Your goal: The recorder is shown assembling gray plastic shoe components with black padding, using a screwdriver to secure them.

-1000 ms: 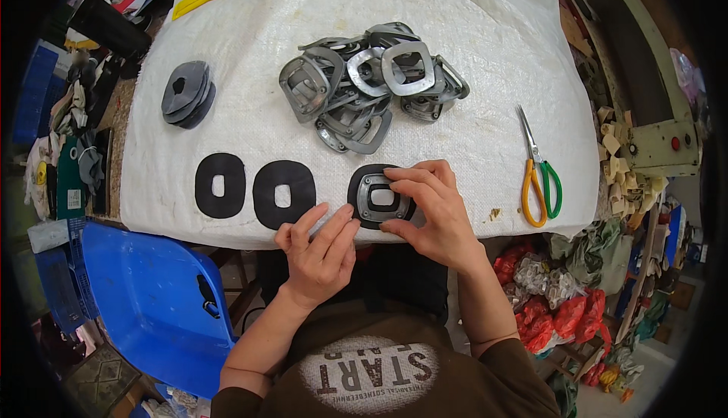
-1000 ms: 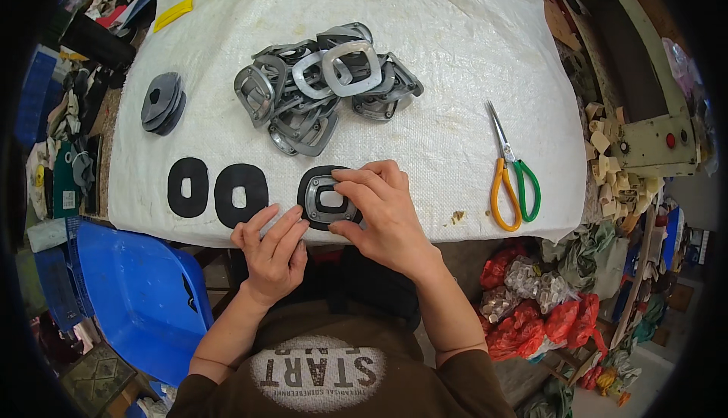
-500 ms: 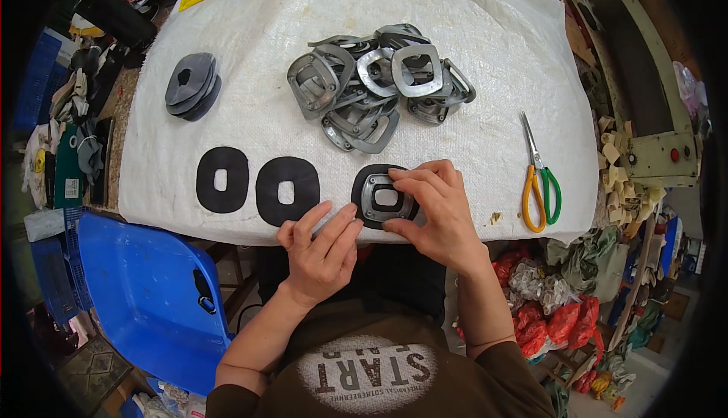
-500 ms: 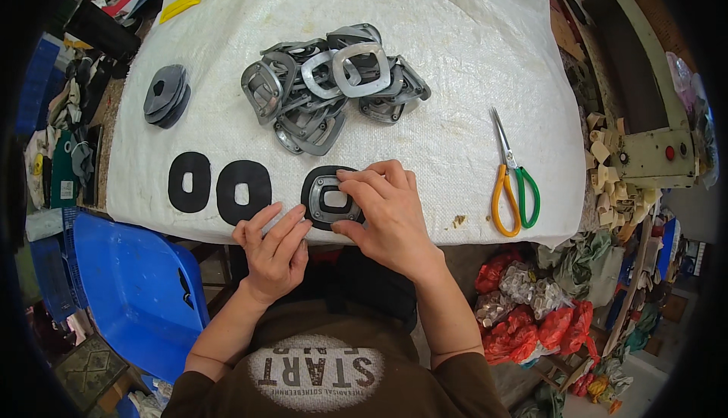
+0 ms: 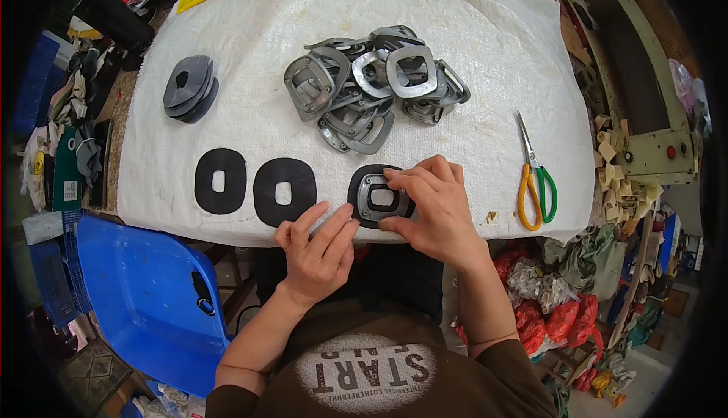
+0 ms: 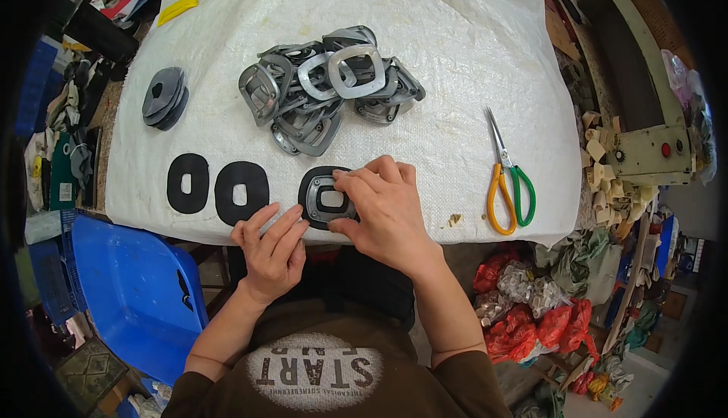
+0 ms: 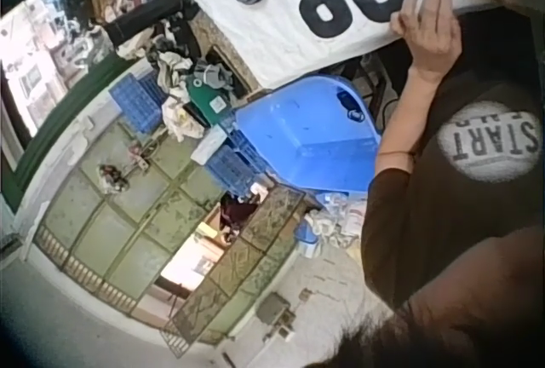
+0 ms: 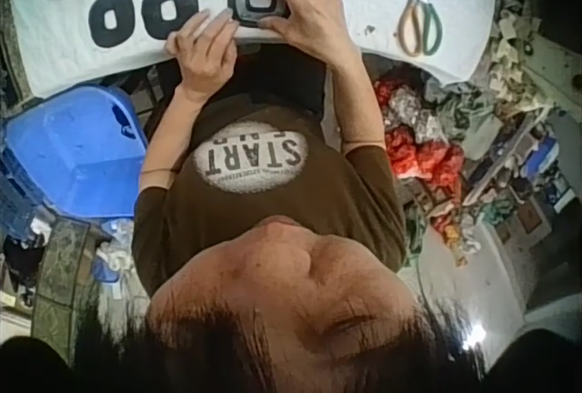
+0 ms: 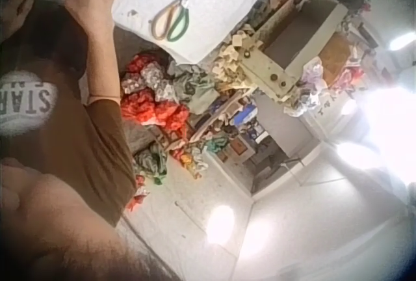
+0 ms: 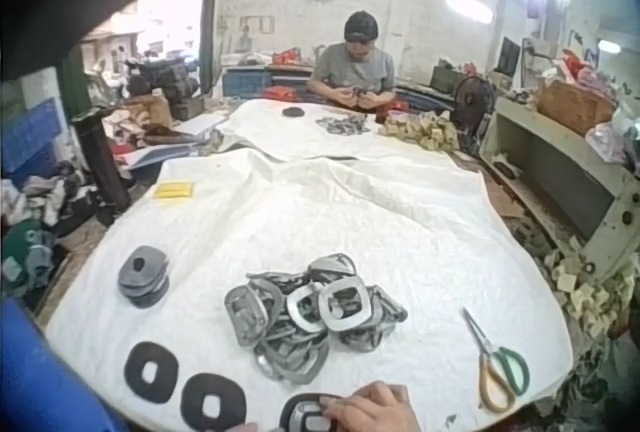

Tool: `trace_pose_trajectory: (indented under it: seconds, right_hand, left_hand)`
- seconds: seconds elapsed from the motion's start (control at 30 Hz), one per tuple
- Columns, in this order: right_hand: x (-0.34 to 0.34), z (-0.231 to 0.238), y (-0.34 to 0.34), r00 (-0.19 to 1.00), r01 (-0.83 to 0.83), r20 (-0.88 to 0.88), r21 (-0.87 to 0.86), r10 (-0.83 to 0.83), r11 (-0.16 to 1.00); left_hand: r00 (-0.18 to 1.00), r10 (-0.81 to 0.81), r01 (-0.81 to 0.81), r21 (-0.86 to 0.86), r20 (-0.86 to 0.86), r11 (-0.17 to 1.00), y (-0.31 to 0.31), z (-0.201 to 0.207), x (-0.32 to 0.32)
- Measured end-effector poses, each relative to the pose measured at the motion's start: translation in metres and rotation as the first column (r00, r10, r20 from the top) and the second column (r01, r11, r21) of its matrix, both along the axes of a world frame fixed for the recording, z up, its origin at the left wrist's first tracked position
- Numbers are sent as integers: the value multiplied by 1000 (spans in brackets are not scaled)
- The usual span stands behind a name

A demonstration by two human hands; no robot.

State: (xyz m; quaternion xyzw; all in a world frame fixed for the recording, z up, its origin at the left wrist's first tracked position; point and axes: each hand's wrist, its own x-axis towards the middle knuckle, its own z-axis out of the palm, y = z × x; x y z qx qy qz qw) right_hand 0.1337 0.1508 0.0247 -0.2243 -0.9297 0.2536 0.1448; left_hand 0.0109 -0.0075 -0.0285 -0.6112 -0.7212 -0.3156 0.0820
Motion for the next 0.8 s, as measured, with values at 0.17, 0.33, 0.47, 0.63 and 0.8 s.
trace_pose_trajectory:
  seconds: [0.17, 0.33, 0.47, 0.63, 0.8]
  right_hand:
    - [0, 3, 1, 998, -29, 55, 74, 25, 997]
    - [4, -2, -2, 1000, -1, -2, 71, 1, 997]
    - [13, -14, -5, 982, 18, -187, -83, -34, 996]
    - [34, -9, -12, 963, 28, -242, -334, -114, 942]
    - [34, 6, -17, 971, -31, -228, -429, -75, 903]
  left_hand:
    - [999, -10, 9, 11, 41, 1000, -1, -1, 1]
    - [988, -43, 35, 58, 146, 998, -5, 6, 2]
    - [983, -61, 38, 133, 173, 990, -10, 10, 3]
    - [970, -133, 91, 201, 205, 975, -14, 14, 4]
    - [966, -210, 181, 189, 149, 965, -2, 22, 8]
